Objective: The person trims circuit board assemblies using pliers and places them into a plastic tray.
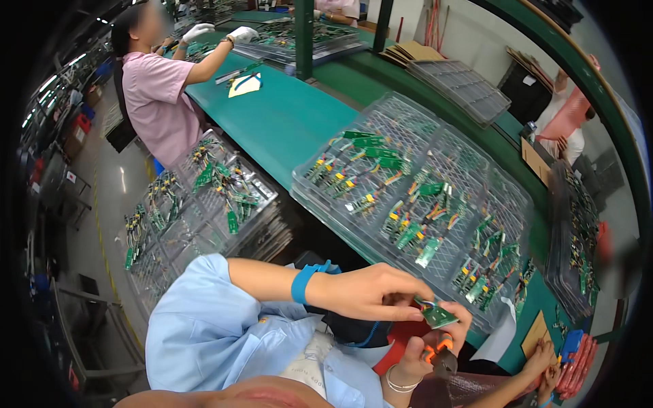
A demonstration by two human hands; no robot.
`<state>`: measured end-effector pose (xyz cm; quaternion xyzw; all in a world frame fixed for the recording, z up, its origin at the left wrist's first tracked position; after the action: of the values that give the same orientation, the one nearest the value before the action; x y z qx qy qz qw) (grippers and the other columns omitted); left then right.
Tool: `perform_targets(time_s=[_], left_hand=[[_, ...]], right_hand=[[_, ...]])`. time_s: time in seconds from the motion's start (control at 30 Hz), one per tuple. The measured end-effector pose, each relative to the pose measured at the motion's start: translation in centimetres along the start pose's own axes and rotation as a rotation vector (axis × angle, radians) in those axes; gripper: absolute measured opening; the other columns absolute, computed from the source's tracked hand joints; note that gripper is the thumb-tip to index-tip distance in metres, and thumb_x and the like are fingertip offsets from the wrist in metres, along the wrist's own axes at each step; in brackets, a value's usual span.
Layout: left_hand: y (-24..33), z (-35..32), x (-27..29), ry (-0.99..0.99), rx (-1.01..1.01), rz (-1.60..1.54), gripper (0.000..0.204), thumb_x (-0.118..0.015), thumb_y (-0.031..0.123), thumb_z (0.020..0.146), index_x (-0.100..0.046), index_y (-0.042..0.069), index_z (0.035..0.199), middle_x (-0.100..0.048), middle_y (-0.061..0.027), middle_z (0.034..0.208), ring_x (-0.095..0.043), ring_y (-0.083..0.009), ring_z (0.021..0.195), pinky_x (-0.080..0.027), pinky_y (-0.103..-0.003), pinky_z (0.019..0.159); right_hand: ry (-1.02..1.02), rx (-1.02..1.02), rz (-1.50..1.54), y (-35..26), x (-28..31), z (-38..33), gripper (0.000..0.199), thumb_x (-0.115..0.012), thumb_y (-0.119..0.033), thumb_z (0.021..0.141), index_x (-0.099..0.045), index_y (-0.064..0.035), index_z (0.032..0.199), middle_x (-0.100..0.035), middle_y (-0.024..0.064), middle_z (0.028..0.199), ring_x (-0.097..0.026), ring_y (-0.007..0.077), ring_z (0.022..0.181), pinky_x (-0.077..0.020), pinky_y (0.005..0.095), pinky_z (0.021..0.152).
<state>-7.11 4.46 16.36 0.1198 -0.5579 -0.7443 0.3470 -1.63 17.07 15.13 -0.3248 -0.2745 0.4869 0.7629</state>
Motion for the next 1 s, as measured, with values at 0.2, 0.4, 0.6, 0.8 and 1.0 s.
perform_targets(time_s=[0.2,0.4,0.6,0.8,1.0], left_hand=[[-0.5,-5.1,5.0,0.395,-0.353,0.357,0.013,-0.056,0.009,0.08,-0.053,0.002,0.091,-0.056,-0.0052,0.074,-0.05,-0.0127,0.056,-0.041,-0.022,0.051],[-3.6,-7.9,8.1,0.408,0.002,-0.123,0.015,-0.053,0.011,0.08,-0.055,0.003,0.092,-0.056,-0.006,0.071,-0.048,-0.0154,0.053,-0.039,-0.026,0.049],[-3.2,-8.4,8.3,0.404,-0.041,0.079,0.036,-0.054,0.008,0.081,-0.047,0.003,0.116,-0.058,-0.008,0.082,-0.054,-0.0139,0.062,-0.045,-0.023,0.057],[-7.1,-8.7,9.0,0.58,0.187,-0.674,0.037,-0.051,0.007,0.083,-0.044,0.004,0.119,-0.052,-0.0056,0.097,-0.053,-0.0121,0.079,-0.049,-0.024,0.064],[-7.9,-7.5,7.1,0.55,0.226,-1.096,0.04,-0.052,0.005,0.082,-0.042,0.001,0.12,-0.051,-0.0092,0.108,-0.052,-0.0168,0.092,-0.051,-0.031,0.067]], right_hand=[[-0.153,-0.171,0.214,0.8,-7.5,0.2,0.032,-0.061,-0.025,0.07,-0.047,-0.0049,0.091,-0.044,0.0102,0.096,-0.042,0.0167,0.078,-0.035,0.0248,0.07],[-0.211,-0.243,0.222,2.5,-12.2,0.3,0.027,-0.059,-0.016,0.07,-0.047,-0.0038,0.091,-0.044,0.0105,0.099,-0.042,0.0157,0.076,-0.0348,0.0226,0.07],[-0.222,-0.457,0.258,4.5,-12.5,-0.8,0.027,-0.056,-0.015,0.072,-0.045,-0.0035,0.094,-0.045,0.0107,0.1,-0.043,0.0151,0.075,-0.0357,0.0232,0.071],[-0.369,-0.955,1.207,5.9,-12.3,-1.5,0.034,-0.048,-0.029,0.081,-0.038,-0.0074,0.105,-0.039,0.0051,0.078,-0.042,0.0145,0.068,-0.0403,0.0298,0.061],[-0.5,-0.948,0.825,6.0,-8.4,-1.8,0.048,-0.049,-0.029,0.078,-0.034,-0.0042,0.116,-0.041,0.0113,0.09,-0.043,0.0171,0.073,-0.0399,0.0294,0.065]])
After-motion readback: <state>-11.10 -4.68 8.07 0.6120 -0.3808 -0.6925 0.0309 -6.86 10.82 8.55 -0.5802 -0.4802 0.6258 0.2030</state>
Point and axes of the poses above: each hand's wrist, its own z-axis towards the middle knuckle, its own x-axis out of the back of the hand, y = z × x, the point moved 6 cm from there along z, towards the middle knuckle
